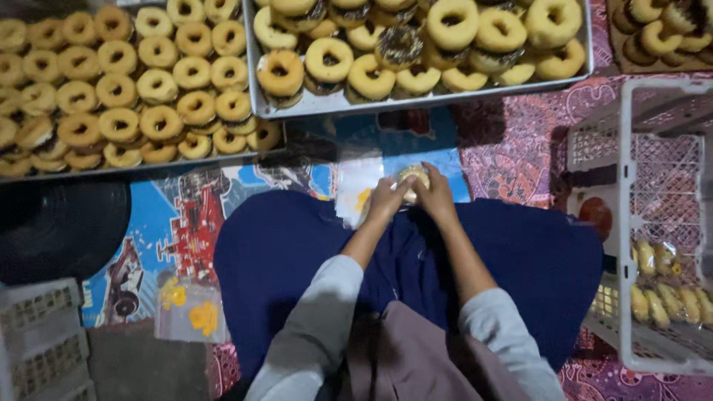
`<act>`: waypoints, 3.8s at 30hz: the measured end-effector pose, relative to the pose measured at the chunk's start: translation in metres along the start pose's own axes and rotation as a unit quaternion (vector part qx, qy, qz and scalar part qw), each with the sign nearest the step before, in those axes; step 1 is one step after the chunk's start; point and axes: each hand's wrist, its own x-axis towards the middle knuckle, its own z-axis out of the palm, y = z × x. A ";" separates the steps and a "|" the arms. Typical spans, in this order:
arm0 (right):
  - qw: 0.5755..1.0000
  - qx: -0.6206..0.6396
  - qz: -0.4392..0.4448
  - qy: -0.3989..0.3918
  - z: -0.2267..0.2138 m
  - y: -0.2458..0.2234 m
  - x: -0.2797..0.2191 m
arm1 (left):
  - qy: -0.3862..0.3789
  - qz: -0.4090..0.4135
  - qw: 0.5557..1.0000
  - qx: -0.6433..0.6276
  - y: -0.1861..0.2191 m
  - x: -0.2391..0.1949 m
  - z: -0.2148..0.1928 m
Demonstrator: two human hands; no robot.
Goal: The person sits on the floor and repeatedly picks donuts from metal trays, places them into small clear plastic bags, and sets the sealed bags into a white plastic crate. The person handles plain and chocolate-topped donuts one at a time.
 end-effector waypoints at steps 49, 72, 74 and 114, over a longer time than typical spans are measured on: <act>0.823 -0.423 0.373 -0.062 -0.426 0.270 -0.136 | -0.082 0.180 0.931 0.306 -0.085 0.044 -0.074; 0.888 -0.239 0.298 -0.257 -0.379 0.215 -0.098 | -0.089 0.182 0.940 0.275 -0.089 0.046 -0.081; 0.920 -0.170 0.334 -0.116 -0.370 0.216 -0.100 | -0.096 0.142 0.942 0.288 -0.084 0.044 -0.080; 0.980 0.094 -0.170 0.051 -0.163 -0.218 0.067 | 0.184 0.110 0.975 -0.058 0.154 -0.033 -0.143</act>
